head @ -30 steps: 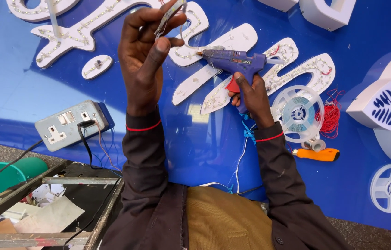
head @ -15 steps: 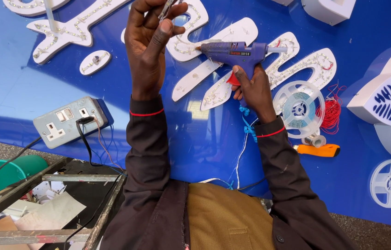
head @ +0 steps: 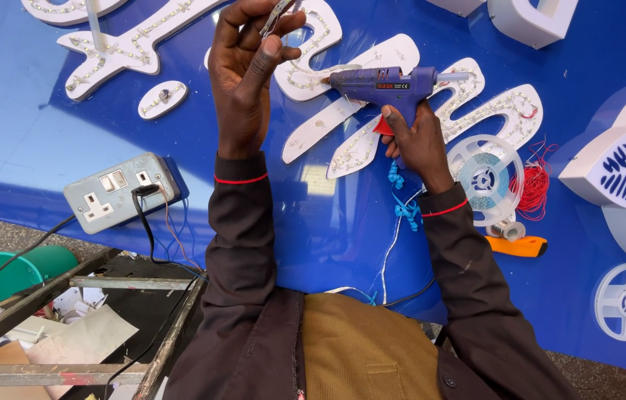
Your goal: The person applies a line of adhesive to a white letter-shaped object using a glue gun and then presses a flexible LED strip onto the adhesive by hand.
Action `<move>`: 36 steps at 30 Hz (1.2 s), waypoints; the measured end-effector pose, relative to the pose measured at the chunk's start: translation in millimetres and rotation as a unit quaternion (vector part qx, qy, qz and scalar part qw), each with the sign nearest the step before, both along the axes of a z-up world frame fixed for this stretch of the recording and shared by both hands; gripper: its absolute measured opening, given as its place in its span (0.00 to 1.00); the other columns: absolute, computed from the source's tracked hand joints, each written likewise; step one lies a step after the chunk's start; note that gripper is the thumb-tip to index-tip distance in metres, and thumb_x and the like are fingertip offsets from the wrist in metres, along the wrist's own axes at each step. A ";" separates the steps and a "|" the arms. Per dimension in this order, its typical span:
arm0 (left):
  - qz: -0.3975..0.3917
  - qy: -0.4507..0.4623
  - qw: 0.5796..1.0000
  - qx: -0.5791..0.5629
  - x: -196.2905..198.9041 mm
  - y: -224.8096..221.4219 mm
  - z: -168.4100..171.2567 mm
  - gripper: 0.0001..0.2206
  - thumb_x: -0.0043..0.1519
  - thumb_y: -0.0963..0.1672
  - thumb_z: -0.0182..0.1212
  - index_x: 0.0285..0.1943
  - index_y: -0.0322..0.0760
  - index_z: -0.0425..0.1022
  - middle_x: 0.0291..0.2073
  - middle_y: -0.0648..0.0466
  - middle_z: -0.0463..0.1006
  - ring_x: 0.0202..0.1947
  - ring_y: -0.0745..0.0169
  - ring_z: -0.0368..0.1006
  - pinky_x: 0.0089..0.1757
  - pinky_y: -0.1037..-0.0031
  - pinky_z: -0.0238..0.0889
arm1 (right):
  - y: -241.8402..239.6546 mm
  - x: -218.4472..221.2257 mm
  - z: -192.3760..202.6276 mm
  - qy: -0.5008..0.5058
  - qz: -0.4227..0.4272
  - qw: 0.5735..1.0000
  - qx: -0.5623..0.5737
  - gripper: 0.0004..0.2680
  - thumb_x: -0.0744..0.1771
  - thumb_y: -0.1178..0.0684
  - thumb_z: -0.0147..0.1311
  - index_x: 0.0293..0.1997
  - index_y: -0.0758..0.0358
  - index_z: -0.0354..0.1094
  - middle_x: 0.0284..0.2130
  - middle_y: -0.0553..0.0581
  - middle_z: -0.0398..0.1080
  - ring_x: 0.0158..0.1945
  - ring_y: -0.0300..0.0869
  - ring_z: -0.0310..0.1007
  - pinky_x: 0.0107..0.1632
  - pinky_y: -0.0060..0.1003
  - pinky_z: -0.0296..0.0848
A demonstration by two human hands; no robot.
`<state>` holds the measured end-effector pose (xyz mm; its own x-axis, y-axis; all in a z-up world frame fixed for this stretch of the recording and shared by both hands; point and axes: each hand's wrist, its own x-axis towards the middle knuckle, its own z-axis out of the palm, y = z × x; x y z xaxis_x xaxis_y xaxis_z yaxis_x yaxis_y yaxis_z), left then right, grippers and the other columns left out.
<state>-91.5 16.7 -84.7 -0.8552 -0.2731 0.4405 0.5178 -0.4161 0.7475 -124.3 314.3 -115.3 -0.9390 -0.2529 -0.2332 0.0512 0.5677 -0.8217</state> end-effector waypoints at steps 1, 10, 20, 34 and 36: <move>-0.003 -0.001 1.000 0.004 -0.2 0.5 -0.3 0.14 0.81 0.44 0.67 0.73 0.41 0.72 0.70 0.45 0.81 0.71 0.42 0.81 0.59 0.63 0.82 | 0.9 0.2 -0.6 -0.002 -0.005 1.000 0.001 0.24 0.75 0.36 0.53 0.73 0.67 0.63 0.29 0.61 0.79 0.21 0.42 0.78 0.26 0.35 0.80; 0.001 -0.008 1.000 -0.007 0.5 2.6 -1.5 0.14 0.81 0.44 0.67 0.73 0.42 0.73 0.70 0.46 0.81 0.71 0.43 0.82 0.58 0.63 0.81 | 2.8 -0.7 -1.3 0.006 0.000 1.000 0.003 0.24 0.75 0.36 0.52 0.72 0.69 0.63 0.27 0.61 0.78 0.20 0.43 0.77 0.25 0.35 0.79; 0.000 -0.007 1.000 -0.002 2.6 1.9 -1.3 0.15 0.81 0.45 0.68 0.73 0.40 0.72 0.69 0.45 0.82 0.71 0.44 0.82 0.58 0.63 0.81 | 3.8 0.5 -1.2 -0.003 -0.005 1.000 -0.003 0.24 0.75 0.36 0.53 0.73 0.67 0.63 0.28 0.61 0.78 0.21 0.42 0.77 0.26 0.35 0.79; 0.004 0.008 0.999 0.036 6.1 -6.5 -0.5 0.15 0.82 0.44 0.66 0.75 0.41 0.72 0.69 0.45 0.81 0.72 0.41 0.81 0.59 0.63 0.81 | 5.0 2.5 -9.0 -0.005 -0.016 1.000 -0.008 0.24 0.74 0.33 0.53 0.70 0.66 0.63 0.29 0.61 0.80 0.22 0.42 0.79 0.26 0.34 0.79; 0.005 0.007 0.999 0.038 6.1 -6.8 -1.3 0.15 0.82 0.44 0.66 0.75 0.41 0.72 0.69 0.45 0.81 0.72 0.41 0.81 0.59 0.64 0.81 | 5.7 3.5 -9.7 -0.005 -0.016 1.000 -0.009 0.23 0.74 0.33 0.53 0.68 0.66 0.64 0.29 0.61 0.80 0.22 0.42 0.79 0.26 0.34 0.79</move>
